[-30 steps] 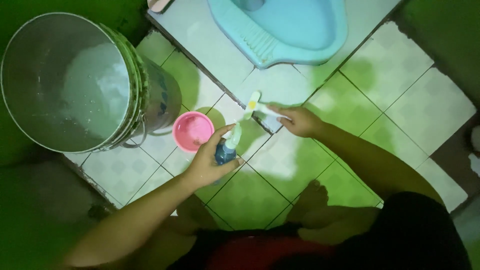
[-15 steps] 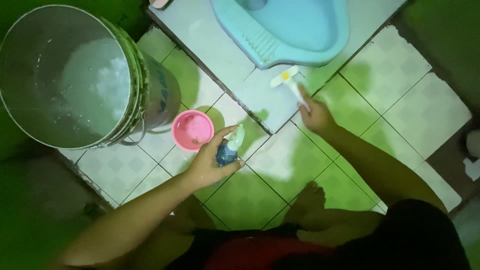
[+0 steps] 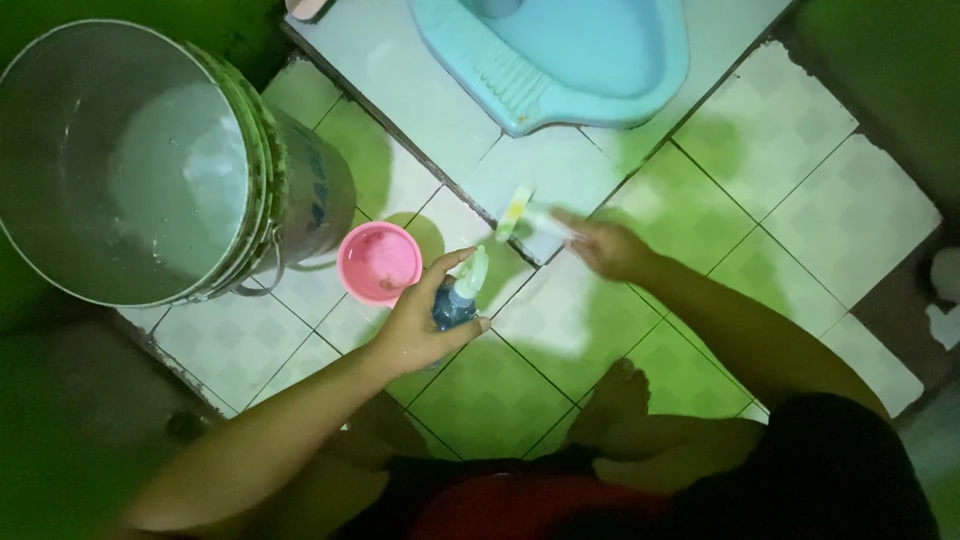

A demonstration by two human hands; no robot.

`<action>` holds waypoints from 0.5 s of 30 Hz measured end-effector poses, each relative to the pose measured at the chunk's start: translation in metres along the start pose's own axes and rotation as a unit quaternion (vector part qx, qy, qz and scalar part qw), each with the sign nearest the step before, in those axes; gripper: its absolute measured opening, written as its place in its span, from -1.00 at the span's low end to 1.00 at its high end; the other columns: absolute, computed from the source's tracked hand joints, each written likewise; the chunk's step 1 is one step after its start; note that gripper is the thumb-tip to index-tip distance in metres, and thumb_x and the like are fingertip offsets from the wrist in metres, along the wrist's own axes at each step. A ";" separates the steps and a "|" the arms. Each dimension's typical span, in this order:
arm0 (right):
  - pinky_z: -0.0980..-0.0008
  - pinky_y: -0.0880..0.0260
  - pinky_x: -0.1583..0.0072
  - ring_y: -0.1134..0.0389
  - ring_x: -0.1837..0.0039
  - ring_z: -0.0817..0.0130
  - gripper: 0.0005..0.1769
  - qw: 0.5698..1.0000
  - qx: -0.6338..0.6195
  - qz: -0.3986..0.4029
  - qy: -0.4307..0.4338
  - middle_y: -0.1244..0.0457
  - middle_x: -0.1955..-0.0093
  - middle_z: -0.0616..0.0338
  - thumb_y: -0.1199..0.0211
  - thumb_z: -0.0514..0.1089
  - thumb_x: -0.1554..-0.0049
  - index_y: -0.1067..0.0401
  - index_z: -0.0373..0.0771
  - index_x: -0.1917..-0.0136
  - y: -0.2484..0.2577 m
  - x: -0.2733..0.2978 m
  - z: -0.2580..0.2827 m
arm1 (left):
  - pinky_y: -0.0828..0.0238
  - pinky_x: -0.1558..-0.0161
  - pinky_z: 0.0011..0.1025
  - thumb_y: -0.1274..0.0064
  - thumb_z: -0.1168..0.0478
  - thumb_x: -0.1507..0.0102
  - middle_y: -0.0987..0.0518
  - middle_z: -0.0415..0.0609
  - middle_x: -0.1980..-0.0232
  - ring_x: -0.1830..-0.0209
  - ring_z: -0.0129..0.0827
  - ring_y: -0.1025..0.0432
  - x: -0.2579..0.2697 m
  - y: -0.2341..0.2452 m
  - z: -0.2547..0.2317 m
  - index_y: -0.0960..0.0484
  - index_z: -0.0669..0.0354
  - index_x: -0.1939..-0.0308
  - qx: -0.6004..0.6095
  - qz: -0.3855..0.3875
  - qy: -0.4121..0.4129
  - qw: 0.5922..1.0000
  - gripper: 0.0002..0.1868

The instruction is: The person scrubs a tiled floor area next to a basin using a small brush and liquid soap. They repeatedly apply soap and scrub the same spot, then rinse the brush with water from a pink scoop taken from a bucket.

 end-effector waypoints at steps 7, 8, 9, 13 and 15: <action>-0.18 -0.34 -0.33 -0.34 -0.28 -0.28 -0.38 0.995 0.012 -0.088 -0.043 -0.32 -0.20 -0.43 -0.13 0.01 -0.26 -0.29 -0.34 -0.50 0.022 0.002 -0.009 | -0.41 0.17 -0.25 -0.33 0.34 -0.02 -0.61 0.18 0.26 0.26 -0.17 -0.47 0.002 0.000 0.002 -0.34 0.23 -0.39 -0.004 0.005 0.022 1.000 -0.15; -0.04 -0.35 -0.36 -0.35 -0.32 -0.12 -0.45 1.000 -0.002 -0.021 0.006 -0.34 -0.26 -0.19 -0.13 0.00 -0.26 -0.35 -0.18 -0.48 -0.002 -0.001 -0.012 | -0.41 0.14 -0.26 -0.33 0.33 -0.03 -0.60 0.17 0.25 0.24 -0.18 -0.46 0.002 0.000 0.004 -0.34 0.21 -0.40 -0.008 0.004 0.023 1.000 -0.15; 0.10 -0.36 -0.39 -0.37 -0.36 0.05 -0.50 0.997 -0.016 0.045 0.056 -0.36 -0.32 0.05 -0.13 -0.02 -0.26 -0.41 -0.01 -0.46 -0.026 -0.001 -0.015 | -0.40 0.12 -0.28 -0.32 0.33 -0.03 -0.59 0.16 0.25 0.22 -0.18 -0.45 0.002 -0.001 0.007 -0.34 0.19 -0.40 -0.012 0.002 0.024 1.000 -0.14; -0.03 -0.32 -0.38 -0.34 -0.34 -0.15 -0.47 1.000 -0.010 -0.026 0.006 -0.34 -0.23 -0.32 -0.20 -0.02 -0.23 -0.42 -0.38 -0.37 0.019 -0.004 0.002 | -0.41 0.13 -0.26 -0.32 0.34 -0.04 -0.60 0.16 0.25 0.24 -0.19 -0.43 0.003 0.001 -0.002 -0.34 0.20 -0.39 0.006 0.000 0.034 0.999 -0.17; 0.00 -0.36 -0.35 -0.37 -0.29 -0.11 -0.50 0.999 0.018 -0.029 0.039 -0.36 -0.21 -0.26 -0.22 -0.03 -0.22 -0.44 -0.32 -0.35 0.016 -0.001 0.002 | -0.41 0.13 -0.23 -0.34 0.31 -0.02 -0.59 0.17 0.24 0.23 -0.12 -0.45 0.002 -0.001 -0.002 -0.35 0.19 -0.39 -0.017 0.004 0.034 0.999 -0.14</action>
Point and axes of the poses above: each hand's wrist, its own x-axis away from the middle knuckle, its own y-axis out of the back of the hand, z = x × y, the point moved 9 cm from there along -x, towards the middle knuckle
